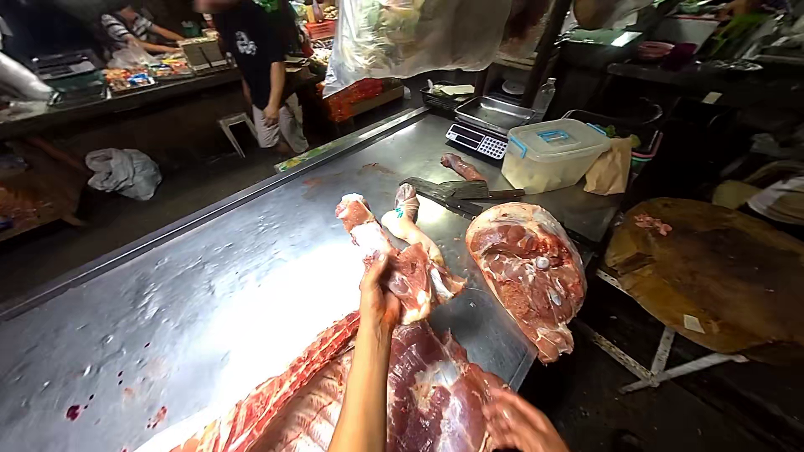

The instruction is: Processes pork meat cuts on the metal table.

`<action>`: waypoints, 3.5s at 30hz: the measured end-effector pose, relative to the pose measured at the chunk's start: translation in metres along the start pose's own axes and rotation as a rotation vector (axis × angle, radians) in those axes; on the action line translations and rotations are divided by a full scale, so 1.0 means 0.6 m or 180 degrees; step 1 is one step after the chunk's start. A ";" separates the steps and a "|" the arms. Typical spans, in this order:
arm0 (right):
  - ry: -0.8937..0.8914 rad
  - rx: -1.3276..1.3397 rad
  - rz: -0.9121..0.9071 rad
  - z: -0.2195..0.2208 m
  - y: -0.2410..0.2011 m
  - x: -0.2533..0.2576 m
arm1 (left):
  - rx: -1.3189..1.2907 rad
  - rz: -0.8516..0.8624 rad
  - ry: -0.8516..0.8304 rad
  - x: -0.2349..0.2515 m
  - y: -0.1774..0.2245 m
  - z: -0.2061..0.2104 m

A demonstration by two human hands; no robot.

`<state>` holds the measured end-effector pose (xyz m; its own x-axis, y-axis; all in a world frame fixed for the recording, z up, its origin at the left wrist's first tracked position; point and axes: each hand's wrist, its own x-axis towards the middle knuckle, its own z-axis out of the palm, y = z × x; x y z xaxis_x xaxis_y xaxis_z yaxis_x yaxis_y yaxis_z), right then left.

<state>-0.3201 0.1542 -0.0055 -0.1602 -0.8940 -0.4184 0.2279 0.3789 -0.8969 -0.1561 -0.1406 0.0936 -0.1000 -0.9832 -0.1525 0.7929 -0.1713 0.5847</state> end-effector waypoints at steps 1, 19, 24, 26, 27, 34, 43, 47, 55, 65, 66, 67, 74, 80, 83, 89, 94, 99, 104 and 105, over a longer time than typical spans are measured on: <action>-0.0105 0.0418 -0.0252 0.022 -0.030 0.031 | -0.0073 -0.0020 -0.0131 -0.020 -0.007 0.011; 0.0326 0.2899 -0.0002 -0.117 -0.131 0.065 | 0.1218 -0.0312 -0.0788 -0.179 -0.148 0.091; -0.0410 0.2012 0.0075 -0.235 -0.105 0.019 | 0.1534 -0.0273 -0.0481 -0.229 -0.242 0.155; -0.0701 0.1581 0.0053 -0.279 -0.099 0.003 | 0.1526 -0.0271 -0.0233 -0.250 -0.283 0.173; -0.0842 0.1734 0.0143 -0.300 -0.083 -0.001 | 0.1446 -0.0276 -0.0102 -0.265 -0.307 0.173; -0.1189 0.2019 0.1212 -0.371 -0.010 -0.006 | 0.0833 -0.0399 0.0550 -0.366 -0.464 0.130; -0.1992 -0.1232 0.1083 -0.447 -0.031 0.068 | 0.0910 0.0128 0.1424 -0.359 -0.443 0.084; -0.1242 -0.2198 0.0020 -0.442 -0.152 0.168 | 0.0834 0.0225 0.1505 -0.339 -0.423 0.047; -0.1214 -0.4905 -0.0765 -0.292 -0.248 0.401 | 0.0534 0.0311 0.1785 -0.281 -0.404 0.014; -0.1772 -0.5409 -0.0206 -0.294 -0.288 0.451 | 0.0216 0.0347 0.2030 -0.228 -0.381 -0.022; -0.1845 -0.5333 -0.0215 -0.296 -0.295 0.454 | 0.0203 0.0357 0.2055 -0.226 -0.379 -0.022; -0.1886 -0.5244 -0.0256 -0.299 -0.301 0.457 | 0.0193 0.0375 0.2093 -0.224 -0.376 -0.021; -0.1783 -0.4513 0.0027 -0.316 -0.328 0.484 | 0.0218 0.0628 0.2226 -0.219 -0.370 -0.001; -0.1922 -0.3518 0.0662 -0.324 -0.366 0.510 | 0.0314 0.0916 0.2366 -0.226 -0.383 0.043; -0.2260 -0.3344 0.0304 -0.346 -0.384 0.515 | 0.0459 0.0978 0.2388 -0.220 -0.386 0.065; -0.2610 -0.3051 -0.1014 -0.414 -0.355 0.494 | 0.0635 0.0801 0.2341 -0.195 -0.377 0.132; -0.2586 -0.2334 -0.1332 -0.458 -0.334 0.492 | 0.1993 0.0107 0.2663 -0.143 -0.311 0.109; -0.2625 -0.1833 -0.1409 -0.491 -0.325 0.501 | 0.2295 0.0463 0.3071 -0.178 -0.281 0.089; -0.2822 -0.1923 -0.1416 -0.504 -0.306 0.504 | 0.3245 0.0214 0.2811 -0.197 -0.322 0.087; -0.2837 -0.1971 -0.1416 -0.505 -0.305 0.503 | 0.3426 0.0143 0.2777 -0.190 -0.330 0.088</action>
<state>-0.7010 -0.1123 -0.0111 0.6774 -0.7353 -0.0227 -0.2244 -0.1772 -0.9583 -0.3335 0.0019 0.0376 0.6335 -0.7009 -0.3277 -0.1035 -0.4964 0.8619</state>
